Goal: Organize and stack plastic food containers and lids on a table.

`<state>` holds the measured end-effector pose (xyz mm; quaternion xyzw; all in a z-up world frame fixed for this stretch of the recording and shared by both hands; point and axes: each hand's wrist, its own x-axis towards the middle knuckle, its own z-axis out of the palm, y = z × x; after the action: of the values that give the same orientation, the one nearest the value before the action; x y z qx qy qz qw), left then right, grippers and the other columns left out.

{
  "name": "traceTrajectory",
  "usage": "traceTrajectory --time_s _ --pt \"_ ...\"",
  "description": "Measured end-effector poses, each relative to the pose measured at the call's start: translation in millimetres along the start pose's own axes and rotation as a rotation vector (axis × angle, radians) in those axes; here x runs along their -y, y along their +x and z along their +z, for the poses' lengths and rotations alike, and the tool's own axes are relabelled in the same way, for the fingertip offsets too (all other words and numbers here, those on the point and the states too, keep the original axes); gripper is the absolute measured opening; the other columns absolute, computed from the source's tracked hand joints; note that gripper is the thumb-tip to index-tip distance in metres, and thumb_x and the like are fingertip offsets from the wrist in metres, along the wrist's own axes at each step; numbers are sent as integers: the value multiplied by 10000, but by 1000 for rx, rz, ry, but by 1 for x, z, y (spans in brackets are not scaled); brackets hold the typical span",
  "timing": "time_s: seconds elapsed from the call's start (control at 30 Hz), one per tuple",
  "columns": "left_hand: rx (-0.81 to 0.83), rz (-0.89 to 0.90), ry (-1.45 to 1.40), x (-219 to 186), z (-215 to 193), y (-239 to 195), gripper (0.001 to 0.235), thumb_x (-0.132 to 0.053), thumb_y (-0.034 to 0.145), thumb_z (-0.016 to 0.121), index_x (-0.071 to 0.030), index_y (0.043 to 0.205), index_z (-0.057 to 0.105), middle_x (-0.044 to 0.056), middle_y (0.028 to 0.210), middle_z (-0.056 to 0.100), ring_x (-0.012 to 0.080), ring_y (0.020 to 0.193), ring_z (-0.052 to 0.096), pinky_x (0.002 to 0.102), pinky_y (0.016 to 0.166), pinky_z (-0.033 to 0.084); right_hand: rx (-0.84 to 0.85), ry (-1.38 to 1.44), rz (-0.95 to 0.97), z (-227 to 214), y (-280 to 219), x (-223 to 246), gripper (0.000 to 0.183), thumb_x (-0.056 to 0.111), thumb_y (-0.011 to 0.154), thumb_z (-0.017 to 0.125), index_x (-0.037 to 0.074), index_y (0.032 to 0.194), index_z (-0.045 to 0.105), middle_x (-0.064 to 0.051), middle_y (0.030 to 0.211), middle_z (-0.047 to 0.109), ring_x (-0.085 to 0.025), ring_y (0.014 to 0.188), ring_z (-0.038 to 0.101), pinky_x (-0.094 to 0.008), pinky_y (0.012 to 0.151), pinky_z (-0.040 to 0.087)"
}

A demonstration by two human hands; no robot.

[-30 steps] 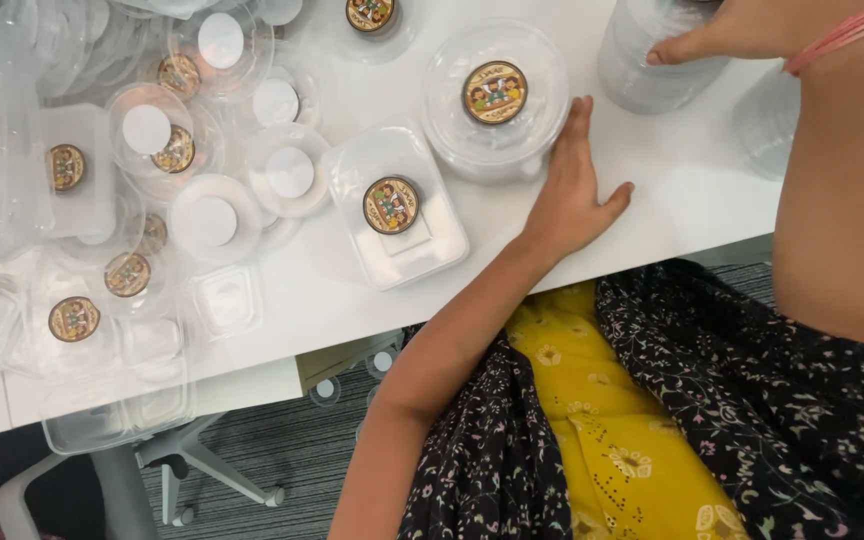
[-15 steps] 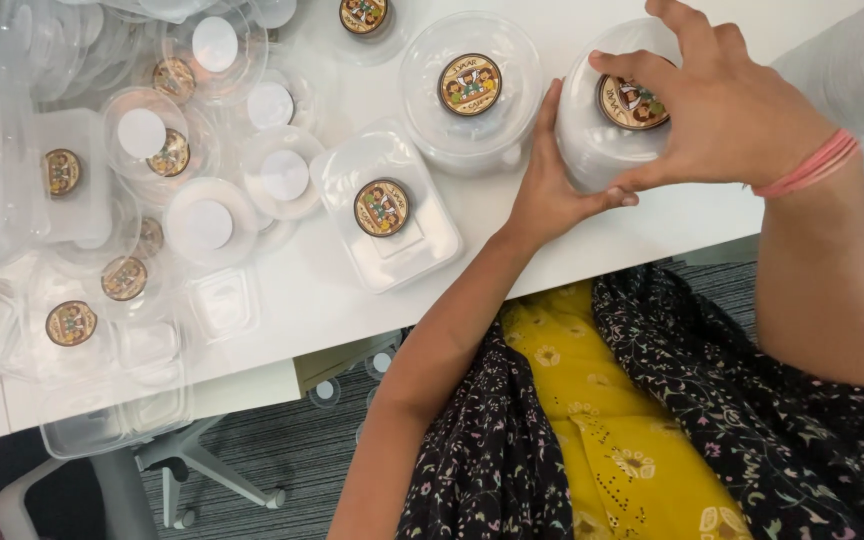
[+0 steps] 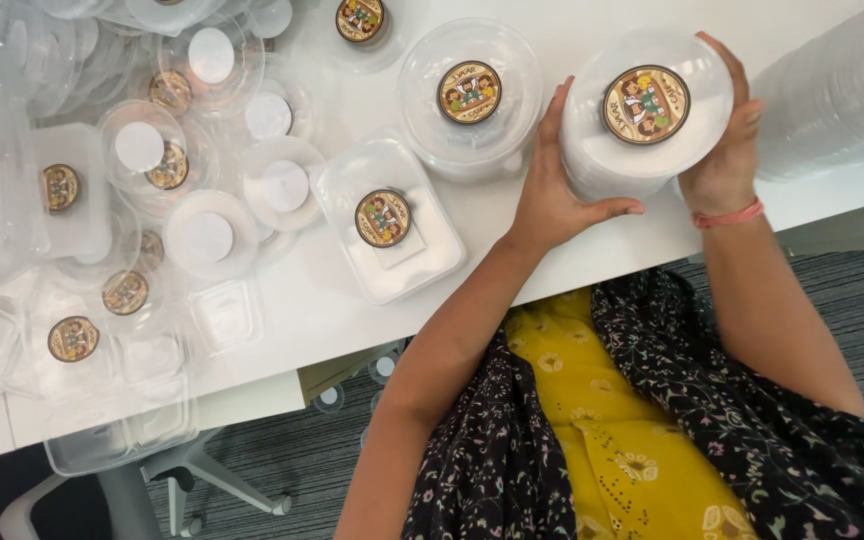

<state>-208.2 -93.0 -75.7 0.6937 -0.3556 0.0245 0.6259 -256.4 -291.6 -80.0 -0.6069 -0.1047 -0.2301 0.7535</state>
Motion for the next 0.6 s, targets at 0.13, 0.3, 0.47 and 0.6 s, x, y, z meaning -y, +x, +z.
traceTrajectory --time_s 0.13,0.3,0.47,0.6 --pt "15 -26 47 3 1 -3 1417 -516 619 955 -168 1672 73 119 1681 208 337 1570 271 493 1330 286 -88 -168 1 -1 -16 -26 839 702 1118 268 15 1590 361 -115 1531 520 -167 1427 513 -340 1229 442" --pt "-6 20 31 -2 -1 -1 1393 -506 626 945 -182 1665 75 143 1691 195 340 1570 264 488 1333 274 -120 -164 16 -7 -22 -34 833 658 1118 203 11 1627 332 -117 1574 502 -174 1402 505 -351 1207 441" --pt "1 7 -8 -1 -1 -3 1420 -504 624 944 -183 1672 41 162 1726 162 343 1579 251 483 1333 270 -109 -228 -13 11 -18 -22 848 663 1108 166 21 1649 284 -128 1627 440 -200 1496 437 -371 1297 370" --pt "-33 50 -118 5 4 -7 1474 -505 650 944 -203 1672 -75 170 1772 67 349 1601 186 492 1341 249 -166 -430 -220 43 -13 26 829 698 1102 200 93 1665 266 -126 1614 379 -226 1540 377 -389 1322 308"
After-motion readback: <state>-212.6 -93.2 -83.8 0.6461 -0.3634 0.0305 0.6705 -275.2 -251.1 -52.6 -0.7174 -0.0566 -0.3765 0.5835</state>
